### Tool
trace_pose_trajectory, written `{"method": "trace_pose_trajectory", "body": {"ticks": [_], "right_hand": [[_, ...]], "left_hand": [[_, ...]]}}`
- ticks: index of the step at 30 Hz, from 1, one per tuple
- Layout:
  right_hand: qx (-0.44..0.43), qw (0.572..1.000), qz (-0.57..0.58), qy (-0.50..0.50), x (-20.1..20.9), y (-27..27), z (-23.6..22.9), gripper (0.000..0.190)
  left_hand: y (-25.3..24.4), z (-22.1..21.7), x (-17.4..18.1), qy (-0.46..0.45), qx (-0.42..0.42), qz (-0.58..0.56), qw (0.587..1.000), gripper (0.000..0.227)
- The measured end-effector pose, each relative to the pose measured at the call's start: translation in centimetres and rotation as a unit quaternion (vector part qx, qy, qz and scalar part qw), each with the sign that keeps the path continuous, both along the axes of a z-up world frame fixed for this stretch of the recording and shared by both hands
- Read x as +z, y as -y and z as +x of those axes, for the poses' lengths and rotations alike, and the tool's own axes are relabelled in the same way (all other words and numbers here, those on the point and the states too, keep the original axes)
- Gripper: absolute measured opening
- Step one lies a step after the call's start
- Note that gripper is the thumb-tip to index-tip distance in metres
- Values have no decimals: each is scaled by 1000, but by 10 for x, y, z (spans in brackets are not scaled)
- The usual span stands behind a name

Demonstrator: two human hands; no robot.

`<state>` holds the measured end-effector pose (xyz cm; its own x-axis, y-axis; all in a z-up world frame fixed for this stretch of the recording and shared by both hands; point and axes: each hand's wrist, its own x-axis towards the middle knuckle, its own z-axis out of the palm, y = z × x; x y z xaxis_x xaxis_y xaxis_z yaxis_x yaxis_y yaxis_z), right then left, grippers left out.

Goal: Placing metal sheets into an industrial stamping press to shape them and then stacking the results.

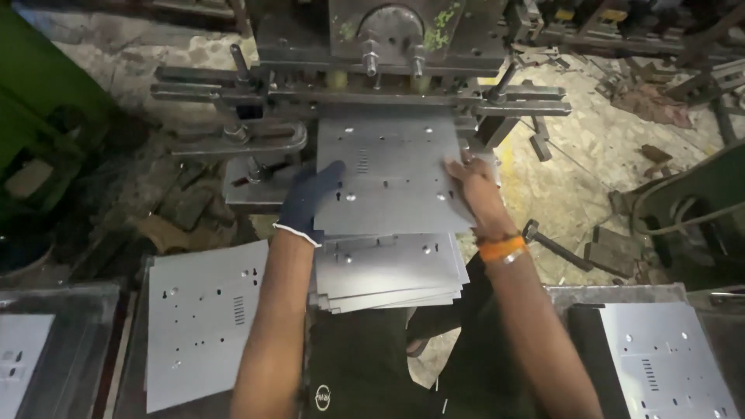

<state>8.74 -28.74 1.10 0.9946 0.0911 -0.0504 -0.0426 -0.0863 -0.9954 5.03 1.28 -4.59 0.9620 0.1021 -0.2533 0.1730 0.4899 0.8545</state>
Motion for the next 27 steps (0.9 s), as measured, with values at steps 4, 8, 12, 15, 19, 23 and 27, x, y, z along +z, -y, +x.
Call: {"method": "trace_pose_trajectory", "body": {"ticks": [4, 8, 12, 15, 19, 23, 27], "right_hand": [[-25, 998, -51, -9, -1, -17, 18, 36], [-35, 997, -56, 41, -40, -10, 38, 34], [-31, 998, -20, 56, -57, -6, 43, 37], [-58, 997, -10, 40, -54, -11, 41, 40], [-50, 999, -21, -6, -51, -3, 32, 46], [3, 997, -80, 7, -12, -7, 5, 41], [-58, 883, -361, 296, 17, -46, -49, 33]], "left_hand": [[-18, 25, -23, 37, 53, 86, 994, 31], [-23, 23, -24, 20, 64, 112, 991, 27], [-20, 18, -28, 47, 78, 48, 995, 26], [-19, 15, -21, 83, 103, 47, 990, 28], [-15, 0, -17, 161, 132, 98, 973, 29], [-17, -35, -10, 174, 155, 157, 960, 29], [-53, -92, -33, 193, 267, 237, 914, 34]]}}
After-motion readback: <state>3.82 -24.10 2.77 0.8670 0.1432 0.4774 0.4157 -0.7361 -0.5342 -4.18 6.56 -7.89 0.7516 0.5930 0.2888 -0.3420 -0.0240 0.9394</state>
